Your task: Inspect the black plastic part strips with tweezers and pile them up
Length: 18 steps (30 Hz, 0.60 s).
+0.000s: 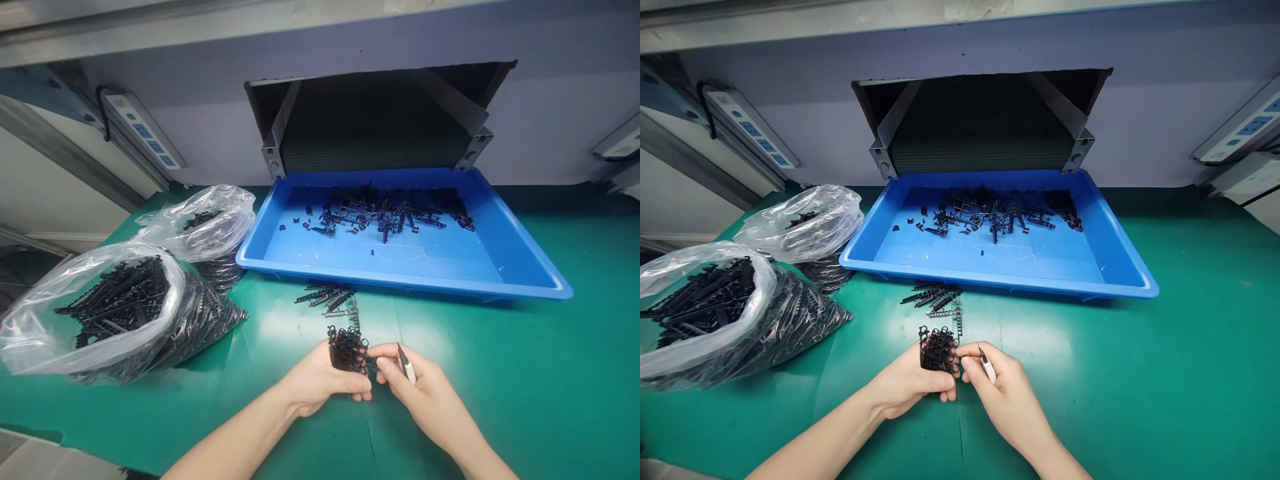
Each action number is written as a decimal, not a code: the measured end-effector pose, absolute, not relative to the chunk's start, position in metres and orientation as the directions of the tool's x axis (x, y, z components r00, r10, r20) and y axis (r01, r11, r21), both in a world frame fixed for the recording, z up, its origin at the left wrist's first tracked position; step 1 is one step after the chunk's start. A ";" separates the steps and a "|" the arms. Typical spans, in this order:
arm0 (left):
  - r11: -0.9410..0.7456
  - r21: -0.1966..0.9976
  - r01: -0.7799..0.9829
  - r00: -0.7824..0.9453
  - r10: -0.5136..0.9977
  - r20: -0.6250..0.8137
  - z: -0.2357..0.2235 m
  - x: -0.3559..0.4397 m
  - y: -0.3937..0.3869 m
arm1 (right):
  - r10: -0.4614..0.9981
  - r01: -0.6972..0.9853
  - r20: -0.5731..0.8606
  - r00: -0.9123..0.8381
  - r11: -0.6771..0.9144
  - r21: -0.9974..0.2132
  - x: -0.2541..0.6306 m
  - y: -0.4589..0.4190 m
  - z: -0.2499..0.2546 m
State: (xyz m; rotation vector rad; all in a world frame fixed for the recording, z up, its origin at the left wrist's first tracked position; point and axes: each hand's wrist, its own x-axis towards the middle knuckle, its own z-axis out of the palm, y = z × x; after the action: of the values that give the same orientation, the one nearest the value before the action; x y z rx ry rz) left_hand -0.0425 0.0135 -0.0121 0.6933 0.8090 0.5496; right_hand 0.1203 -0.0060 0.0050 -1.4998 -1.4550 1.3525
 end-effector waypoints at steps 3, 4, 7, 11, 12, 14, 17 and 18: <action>0.651 0.716 -0.250 0.526 0.713 -0.464 -0.009 -0.039 0.012 | 0.972 0.331 -0.214 -0.100 -0.170 -0.928 0.123 -0.006 0.000; 0.643 0.715 -0.276 0.498 0.732 -0.466 -0.009 -0.040 0.013 | 0.977 0.356 -0.191 -0.094 -0.146 -0.923 0.123 -0.006 -0.001; 0.609 0.726 -0.319 0.413 0.779 -0.472 -0.009 -0.044 0.015 | 0.986 0.457 -0.069 -0.150 0.007 -0.889 0.123 -0.007 -0.003; 0.549 0.765 -0.337 0.377 0.823 -0.425 -0.012 -0.046 0.015 | 0.954 0.546 0.021 -0.299 0.189 -0.817 0.117 -0.007 -0.005; 0.528 0.778 -0.340 0.374 0.835 -0.403 -0.013 -0.046 0.014 | 0.946 0.563 0.024 -0.323 0.212 -0.798 0.115 -0.007 -0.006; 0.486 0.804 -0.341 0.359 0.858 -0.366 -0.015 -0.045 0.012 | 0.936 0.600 0.035 -0.352 0.254 -0.759 0.113 -0.006 -0.009; 0.452 0.832 -0.323 0.316 0.880 -0.355 -0.017 -0.043 0.010 | 0.927 0.639 0.078 -0.367 0.312 -0.703 0.112 -0.005 -0.013; 0.449 0.836 -0.316 0.300 0.883 -0.361 -0.018 -0.043 0.010 | 0.925 0.647 0.096 -0.369 0.329 -0.688 0.112 -0.005 -0.014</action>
State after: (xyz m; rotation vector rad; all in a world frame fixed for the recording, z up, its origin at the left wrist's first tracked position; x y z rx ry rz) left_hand -0.0429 0.0097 -0.0176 0.7270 0.9421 0.8953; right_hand 0.1122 -0.0053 -0.0136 -1.3791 -2.1218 0.7718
